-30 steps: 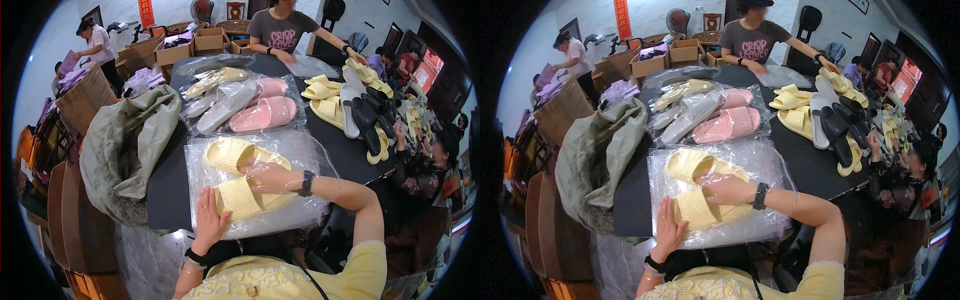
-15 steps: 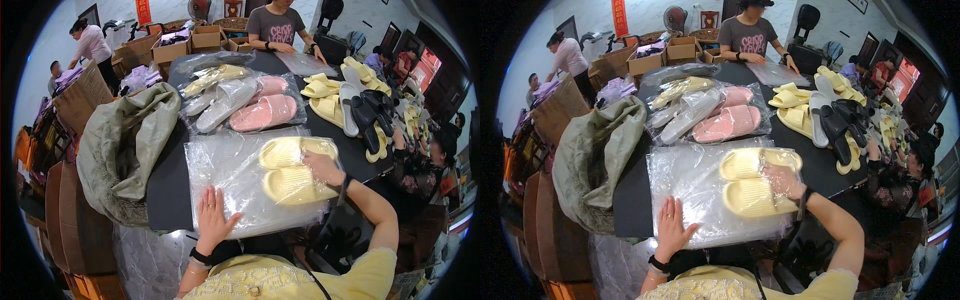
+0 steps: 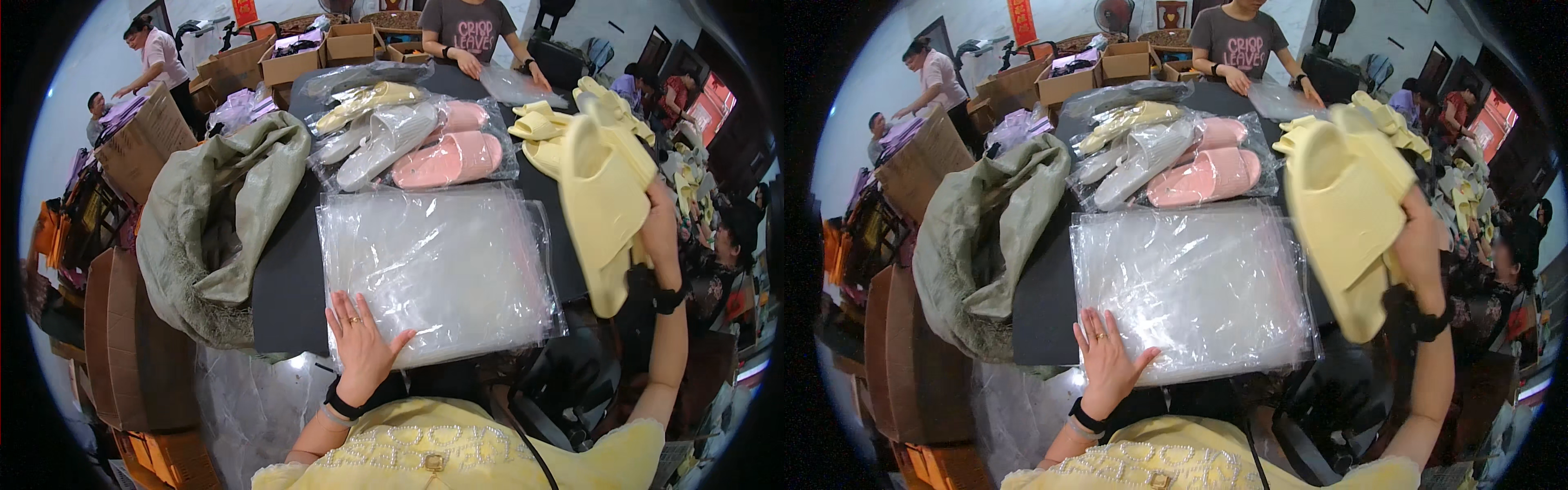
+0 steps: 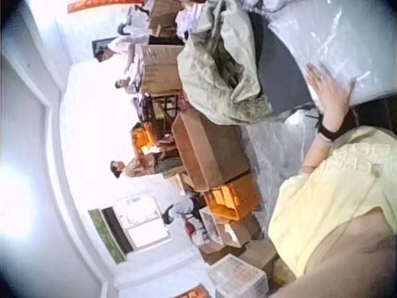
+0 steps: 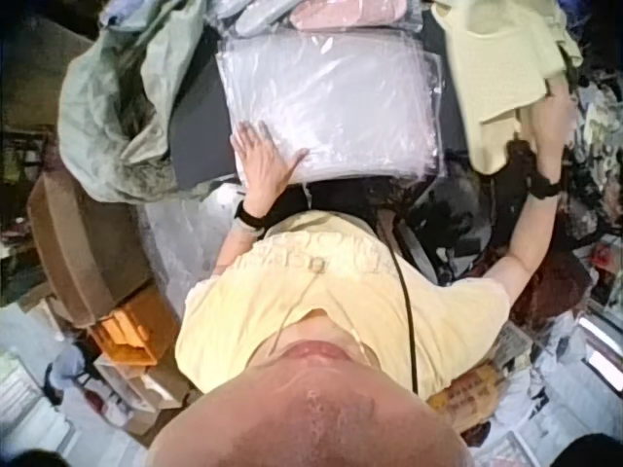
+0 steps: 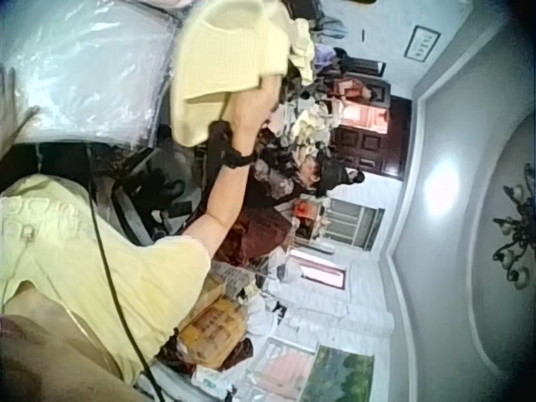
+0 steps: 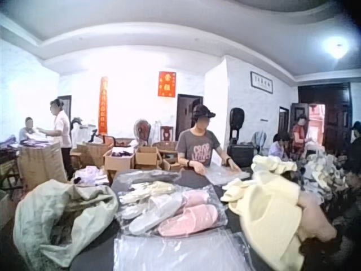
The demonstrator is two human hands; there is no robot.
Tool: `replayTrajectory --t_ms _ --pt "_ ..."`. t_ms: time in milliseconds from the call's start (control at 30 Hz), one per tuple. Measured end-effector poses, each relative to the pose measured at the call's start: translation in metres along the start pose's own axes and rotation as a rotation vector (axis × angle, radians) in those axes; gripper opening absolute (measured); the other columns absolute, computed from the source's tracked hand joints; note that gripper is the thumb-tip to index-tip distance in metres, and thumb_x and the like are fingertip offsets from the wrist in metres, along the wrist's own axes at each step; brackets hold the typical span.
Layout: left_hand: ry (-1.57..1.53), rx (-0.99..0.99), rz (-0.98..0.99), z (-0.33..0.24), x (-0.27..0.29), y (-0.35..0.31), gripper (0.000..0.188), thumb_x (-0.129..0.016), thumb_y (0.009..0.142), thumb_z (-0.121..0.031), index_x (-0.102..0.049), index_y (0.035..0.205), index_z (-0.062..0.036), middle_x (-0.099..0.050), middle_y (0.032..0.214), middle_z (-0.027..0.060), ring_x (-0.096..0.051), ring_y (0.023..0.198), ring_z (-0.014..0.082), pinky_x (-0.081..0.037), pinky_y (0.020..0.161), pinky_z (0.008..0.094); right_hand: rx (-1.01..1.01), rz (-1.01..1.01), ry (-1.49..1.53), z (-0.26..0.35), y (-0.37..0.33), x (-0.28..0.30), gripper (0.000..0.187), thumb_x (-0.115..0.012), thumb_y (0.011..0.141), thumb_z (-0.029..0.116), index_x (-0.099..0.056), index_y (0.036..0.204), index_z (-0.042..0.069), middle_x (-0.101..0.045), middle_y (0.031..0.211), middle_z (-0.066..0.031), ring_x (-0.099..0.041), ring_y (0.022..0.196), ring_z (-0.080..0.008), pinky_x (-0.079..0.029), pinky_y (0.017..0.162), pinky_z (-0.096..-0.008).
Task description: Packing pairs of slippers into plastic bags at a workshop table.
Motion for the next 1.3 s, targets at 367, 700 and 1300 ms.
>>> replayTrajectory --t_ms 367,700,1300 --pt "0.049 -0.301 0.008 -0.005 -0.036 0.0 0.074 -0.045 0.083 -0.056 -0.032 0.137 -0.0059 -0.019 0.146 0.022 -0.014 0.134 0.0411 -0.012 0.106 0.0545 0.249 0.686 0.127 0.072 -0.119 -0.234 0.018 -0.056 0.068 0.005 -0.057 0.086 0.004 -0.054 0.093 -0.0099 -0.057 0.083 -0.0294 -0.047 0.067 -0.0393" --pt "-0.253 -0.449 0.253 0.0 -0.011 0.024 0.078 -0.06 0.082 -0.042 -0.03 0.132 0.0095 -0.024 0.137 0.0351 -0.024 0.128 0.0487 -0.023 0.104 0.0516 -0.22 0.467 0.021 -0.046 -0.109 -0.228 0.027 -0.058 0.078 0.011 -0.056 0.104 0.005 -0.051 0.104 -0.0151 -0.056 0.09 -0.0346 -0.046 0.076 -0.042" --pt "-1.144 0.084 -0.068 0.038 0.037 0.203 0.023 -0.05 0.092 -0.026 -0.05 0.087 -0.0028 -0.049 0.068 0.004 -0.057 0.044 0.0147 -0.039 0.035 0.0226 -0.275 0.343 0.201 -0.05 -0.112 -0.202 0.021 -0.051 0.076 0.005 -0.055 0.097 0.003 -0.049 0.101 -0.0165 -0.057 0.082 -0.037 -0.046 0.072 -0.0456"
Point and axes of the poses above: each hand's wrist, its own y-axis towards the middle knuckle, its own x-axis out of the back of the hand, z = x × y, the point moved 7 cm from there along y, towards the middle knuckle
